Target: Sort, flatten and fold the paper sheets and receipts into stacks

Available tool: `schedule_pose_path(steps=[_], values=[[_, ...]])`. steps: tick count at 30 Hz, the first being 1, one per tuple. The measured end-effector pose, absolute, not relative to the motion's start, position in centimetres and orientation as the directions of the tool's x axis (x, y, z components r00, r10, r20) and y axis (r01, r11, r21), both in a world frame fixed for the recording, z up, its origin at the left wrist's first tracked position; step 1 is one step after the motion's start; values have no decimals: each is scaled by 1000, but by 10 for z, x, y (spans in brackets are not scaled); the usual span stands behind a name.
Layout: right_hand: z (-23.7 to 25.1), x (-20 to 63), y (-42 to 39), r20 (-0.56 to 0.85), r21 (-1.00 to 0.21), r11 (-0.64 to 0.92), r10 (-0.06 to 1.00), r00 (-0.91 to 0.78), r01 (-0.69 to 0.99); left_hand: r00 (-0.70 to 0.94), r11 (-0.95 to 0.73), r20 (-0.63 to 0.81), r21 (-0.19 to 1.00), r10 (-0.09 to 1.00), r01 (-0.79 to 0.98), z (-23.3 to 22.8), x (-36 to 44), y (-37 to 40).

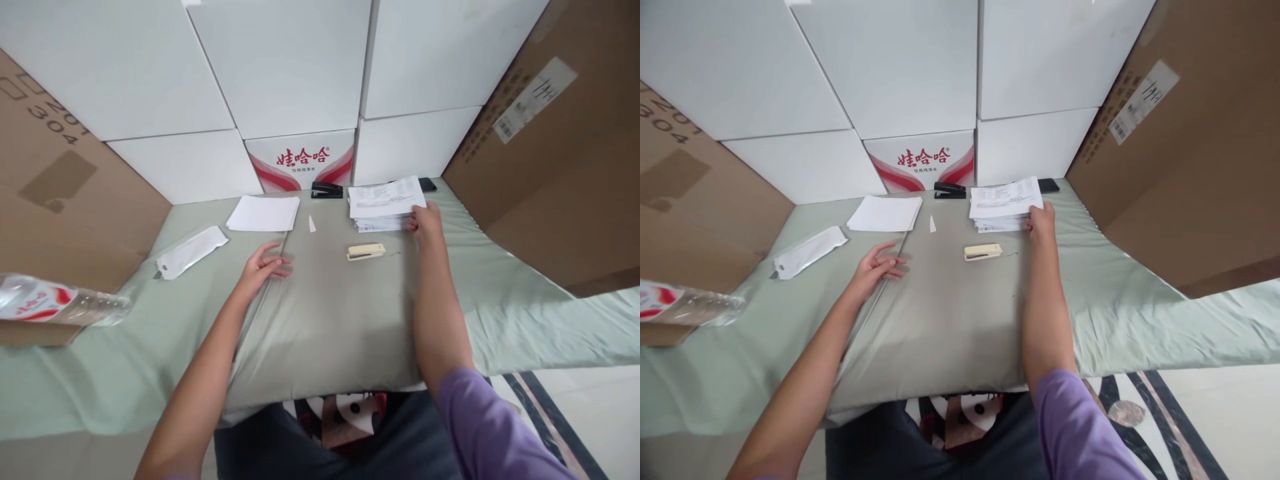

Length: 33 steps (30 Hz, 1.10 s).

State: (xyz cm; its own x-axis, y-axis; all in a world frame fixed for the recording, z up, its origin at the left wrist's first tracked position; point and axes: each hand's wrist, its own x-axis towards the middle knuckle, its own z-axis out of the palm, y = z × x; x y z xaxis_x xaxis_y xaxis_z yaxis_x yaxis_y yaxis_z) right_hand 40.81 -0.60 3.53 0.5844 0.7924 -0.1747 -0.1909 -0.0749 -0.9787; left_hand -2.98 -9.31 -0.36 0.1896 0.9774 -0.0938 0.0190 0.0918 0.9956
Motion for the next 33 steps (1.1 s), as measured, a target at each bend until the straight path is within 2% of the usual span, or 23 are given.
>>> schedule_pose_path(steps=[7, 11, 17, 26, 30, 32, 33], values=[[35, 409, -2, -189, -963, -6, 728, 660, -269, 188, 94, -96, 995, 977, 19, -3, -29, -94], [37, 406, -2, -192, -969, -24, 695, 693, -245, 188, 97, -100, 995, 977, 26, -3, -28, -94], [29, 401, 2, -274, -947, -117, 783, 559, -301, 187, 99, -104, 994, 977, 41, -3, -29, -93], [28, 395, 1, -371, -913, -200, 770, 520, -355, 199, 96, -105, 994, 974, 56, -4, -29, -93], [24, 393, 4, -329, -936, -182, 758, 563, -302, 199, 94, -103, 994, 974, 56, -4, -29, -93], [25, 391, 5, -221, -975, -151, 757, 615, -166, 201, 95, -104, 994, 974, 58, -4, -29, -93], [26, 390, 5, -110, -993, -116, 768, 631, -31, 202, 95, -106, 994, 974, 61, -4, -29, -93]])
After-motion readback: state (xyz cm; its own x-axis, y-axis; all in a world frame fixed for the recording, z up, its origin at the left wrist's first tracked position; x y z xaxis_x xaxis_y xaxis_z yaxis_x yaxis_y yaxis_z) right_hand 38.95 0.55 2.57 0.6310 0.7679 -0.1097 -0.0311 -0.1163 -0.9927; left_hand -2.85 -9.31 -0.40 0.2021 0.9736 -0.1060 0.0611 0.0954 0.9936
